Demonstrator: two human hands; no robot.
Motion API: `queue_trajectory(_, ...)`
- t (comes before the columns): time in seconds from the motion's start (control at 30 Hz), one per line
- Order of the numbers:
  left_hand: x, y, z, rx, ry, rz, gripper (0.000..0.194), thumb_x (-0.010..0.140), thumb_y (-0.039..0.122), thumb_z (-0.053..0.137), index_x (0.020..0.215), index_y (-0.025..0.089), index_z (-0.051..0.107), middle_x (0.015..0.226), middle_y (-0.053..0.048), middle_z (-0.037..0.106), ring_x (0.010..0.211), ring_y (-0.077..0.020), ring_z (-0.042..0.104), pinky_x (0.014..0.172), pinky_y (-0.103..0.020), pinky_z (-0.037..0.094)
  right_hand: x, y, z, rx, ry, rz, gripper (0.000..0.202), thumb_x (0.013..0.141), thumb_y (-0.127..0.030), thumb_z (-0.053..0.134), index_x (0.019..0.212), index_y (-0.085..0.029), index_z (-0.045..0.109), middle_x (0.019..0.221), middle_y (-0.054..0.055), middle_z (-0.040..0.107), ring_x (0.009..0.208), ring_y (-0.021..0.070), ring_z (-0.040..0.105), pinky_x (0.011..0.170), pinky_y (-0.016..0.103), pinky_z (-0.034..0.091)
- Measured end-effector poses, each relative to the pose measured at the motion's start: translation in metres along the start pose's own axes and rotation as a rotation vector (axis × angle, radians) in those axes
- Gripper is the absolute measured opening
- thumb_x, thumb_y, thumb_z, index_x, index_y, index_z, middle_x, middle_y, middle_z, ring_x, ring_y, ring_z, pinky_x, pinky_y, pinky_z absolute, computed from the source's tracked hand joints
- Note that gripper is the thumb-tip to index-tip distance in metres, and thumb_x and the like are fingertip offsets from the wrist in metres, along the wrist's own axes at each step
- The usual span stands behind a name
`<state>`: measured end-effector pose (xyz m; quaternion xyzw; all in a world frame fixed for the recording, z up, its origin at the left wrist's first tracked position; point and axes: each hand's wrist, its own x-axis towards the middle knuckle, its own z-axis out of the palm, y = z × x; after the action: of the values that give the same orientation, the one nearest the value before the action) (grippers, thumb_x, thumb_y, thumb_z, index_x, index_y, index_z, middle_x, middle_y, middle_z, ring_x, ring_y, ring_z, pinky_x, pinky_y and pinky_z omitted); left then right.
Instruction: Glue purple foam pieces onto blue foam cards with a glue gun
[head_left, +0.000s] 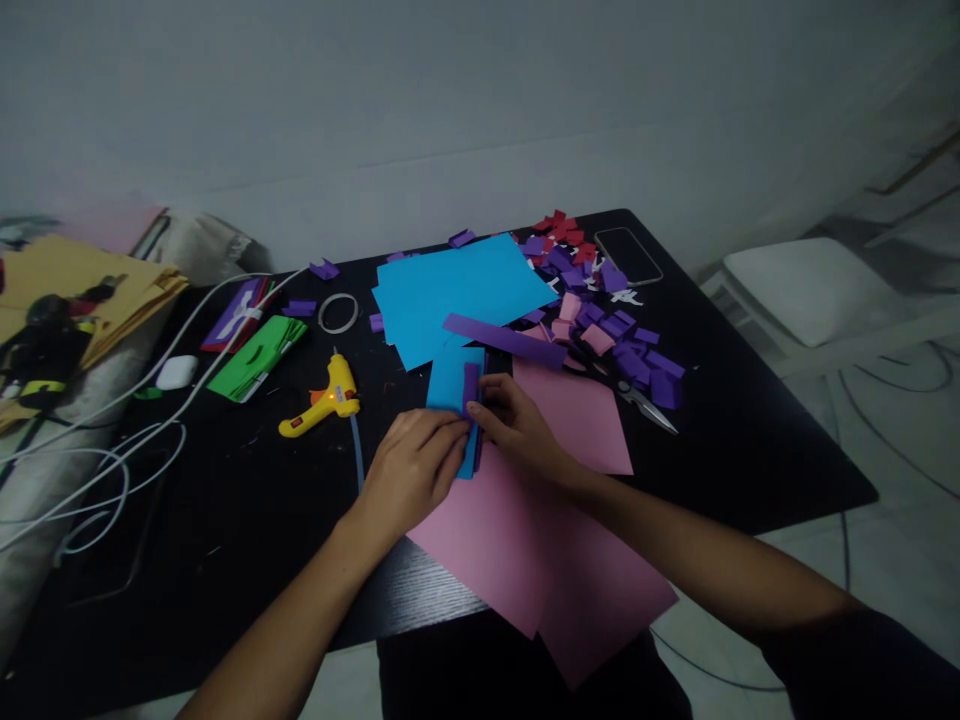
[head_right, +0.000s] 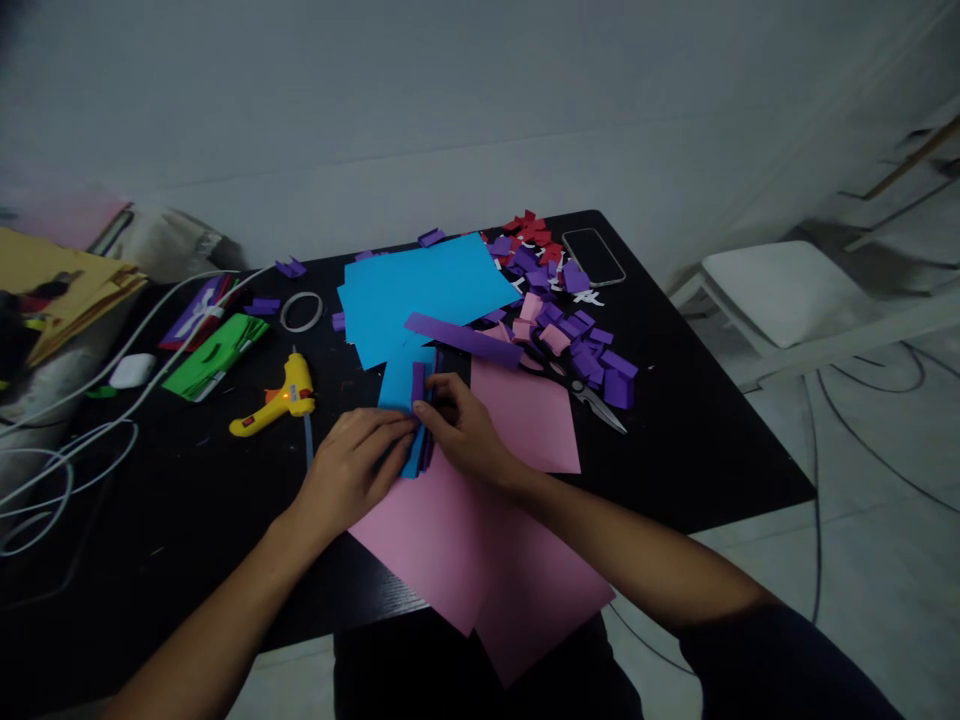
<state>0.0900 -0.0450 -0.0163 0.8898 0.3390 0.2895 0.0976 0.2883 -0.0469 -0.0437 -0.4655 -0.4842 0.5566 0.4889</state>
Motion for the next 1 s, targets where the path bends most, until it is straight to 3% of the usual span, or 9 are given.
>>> queue_trajectory(0.2, -0.001, -0.006, -0.004, -0.046, 0.0, 0.055, 0.025, 0.104, 0.018, 0.06, 0.125, 0.022, 0.072, 0.115, -0.011, 0.078, 0.106, -0.0255, 0.072, 0.095, -0.044, 0.057, 0.001, 0.001, 0.0, 0.02, 0.019, -0.002, 0.039, 0.087, -0.046, 0.077, 0.111, -0.027, 0.054, 0.099, 0.001, 0.062, 0.086, 0.0184, 0.067, 0.077, 0.034, 0.057)
queue_trajectory(0.3, 0.002, -0.01, -0.009, -0.024, 0.02, 0.024, 0.032, 0.103, 0.025, 0.065, 0.135, 0.023, 0.069, 0.131, -0.014, 0.074, 0.122, -0.0294, 0.069, 0.105, -0.049, 0.055, -0.001, -0.001, 0.002, 0.074, 0.014, 0.023, 0.043, 0.085, -0.042, 0.079, 0.111, -0.028, 0.048, 0.098, -0.001, 0.062, 0.084, 0.0175, 0.067, 0.073, 0.033, 0.056)
queue_trajectory(0.4, 0.004, -0.015, -0.013, 0.016, -0.028, -0.005, 0.054, 0.103, 0.036, 0.067, 0.155, 0.026, 0.055, 0.157, -0.016, 0.06, 0.148, -0.036, 0.054, 0.12, -0.057, 0.045, -0.003, -0.001, 0.002, 0.073, -0.019, 0.033, 0.043, 0.086, -0.04, 0.079, 0.11, -0.029, 0.046, 0.096, -0.003, 0.062, 0.08, 0.0162, 0.067, 0.071, 0.032, 0.056)
queue_trajectory(0.5, 0.004, -0.018, -0.013, 0.045, -0.092, -0.014, 0.067, 0.104, 0.043, 0.064, 0.165, 0.026, 0.043, 0.166, -0.016, 0.051, 0.158, -0.0385, 0.042, 0.126, -0.061, 0.037, -0.004, 0.004, 0.002, 0.012, -0.041, -0.019, 0.038, 0.089, -0.039, 0.077, 0.111, -0.028, 0.049, 0.095, -0.004, 0.06, 0.073, 0.0133, 0.063, 0.068, 0.03, 0.054)
queue_trajectory(0.7, 0.003, -0.02, -0.011, 0.051, -0.11, -0.006, 0.075, 0.103, 0.047, 0.065, 0.169, 0.026, 0.036, 0.165, -0.017, 0.053, 0.158, -0.0386, 0.042, 0.127, -0.061, 0.036, -0.005, 0.005, 0.001, 0.001, -0.075, -0.027, 0.042, 0.091, -0.044, 0.078, 0.119, -0.029, 0.05, 0.104, 0.001, 0.064, 0.083, 0.0165, 0.069, 0.075, 0.034, 0.057)
queue_trajectory(1.0, 0.003, -0.017, -0.013, 0.019, -0.073, -0.034, 0.076, 0.101, 0.05, 0.068, 0.167, 0.026, 0.038, 0.165, -0.016, 0.053, 0.155, -0.0374, 0.048, 0.125, -0.058, 0.039, -0.007, 0.002, -0.001, -0.013, -0.114, -0.015, 0.049, 0.088, -0.033, 0.079, 0.127, -0.032, 0.05, 0.11, 0.003, 0.065, 0.085, 0.0188, 0.069, 0.075, 0.036, 0.06)
